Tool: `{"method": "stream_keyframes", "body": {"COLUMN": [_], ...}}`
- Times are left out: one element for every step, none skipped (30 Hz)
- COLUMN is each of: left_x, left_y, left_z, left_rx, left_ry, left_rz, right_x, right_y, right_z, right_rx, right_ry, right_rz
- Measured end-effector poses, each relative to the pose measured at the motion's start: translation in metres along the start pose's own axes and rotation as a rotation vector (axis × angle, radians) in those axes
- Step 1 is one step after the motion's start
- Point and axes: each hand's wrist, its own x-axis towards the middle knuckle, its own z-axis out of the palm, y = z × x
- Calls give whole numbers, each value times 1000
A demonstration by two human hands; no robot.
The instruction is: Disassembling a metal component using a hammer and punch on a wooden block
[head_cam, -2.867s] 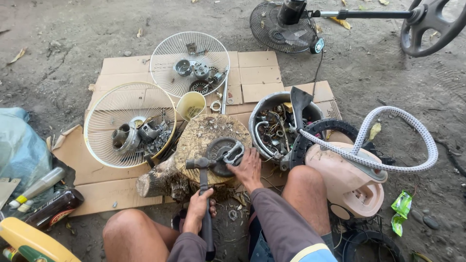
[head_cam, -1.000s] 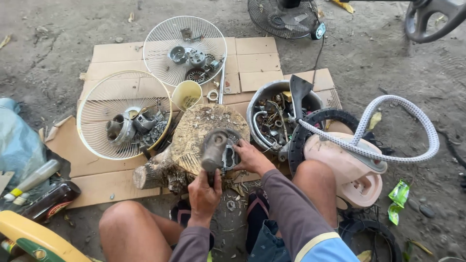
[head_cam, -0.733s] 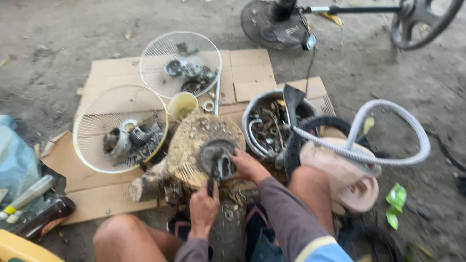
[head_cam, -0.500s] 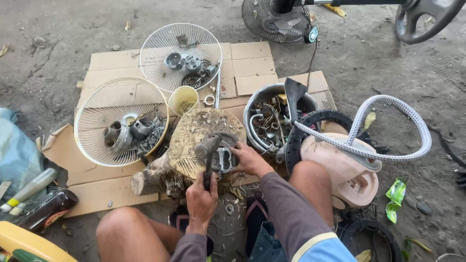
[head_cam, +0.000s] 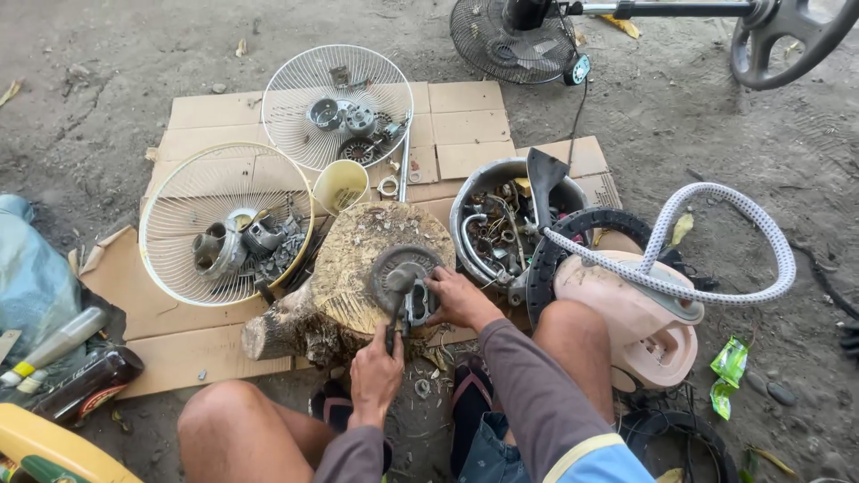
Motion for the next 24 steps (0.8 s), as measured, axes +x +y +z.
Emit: {"method": "stream_keyframes", "body": {"left_x": [4,8,1,-4,1,-3,-16,-28,-24,-21,-13,-15,-10,-5,-10,-14,-14,-4,-12,-21,-19,-17,-8,-3], "left_y": [-3,-6,4,14,25,44,60,75,62,48,36,17,1,-15,-7,0,9,20,22,24,12,1,-6,-7], "left_z": [5,10,1,-8,-20,-39,-55,-72,-61,-51,-44,-31,-17,-4,-8,-11,-14,-19,-21,-22,-14,-6,4,4], "left_rx": [-68,-137,-135,-162,-189,-187,-202,-216,-212,-237,-261,-256,-109,35,33,19,5,2,7,11,17,-47,-117,-116], "left_ry": [71,141,127,223,335,337,469,601,597,565,543,548,304,65,74,74,70,75,150,225,224,206,190,192], "left_rz": [61,122,118,247,382,384,459,532,524,578,642,642,389,132,139,68,0,10,56,103,90,143,218,227], "right_x": [2,4,-1,-6,-1,6,6,6,4,2,4,1,0,0,-1,-1,2,12,7,2,2,2,2,9], "right_y": [2,5,1,-3,-6,-1,0,1,1,0,-1,-1,2,5,3,2,3,8,7,5,6,7,15,18], "right_z": [0,1,-2,-5,-15,-15,-8,-1,-1,-1,-7,0,2,4,6,7,6,-9,-7,-5,-1,2,1,0], "right_rx": [16,31,40,50,52,52,53,54,60,57,48,49,42,34,26,27,30,23,76,129,136,59,-27,-29], "right_ry": [5,10,1,-43,-75,-72,-90,-109,-117,-109,-91,-88,-10,67,76,55,34,43,50,58,49,16,2,10], "right_rz": [-24,-48,-40,-10,8,6,16,26,23,21,16,9,-32,-74,-76,-59,-39,-37,-18,1,-6,15,47,50]}}
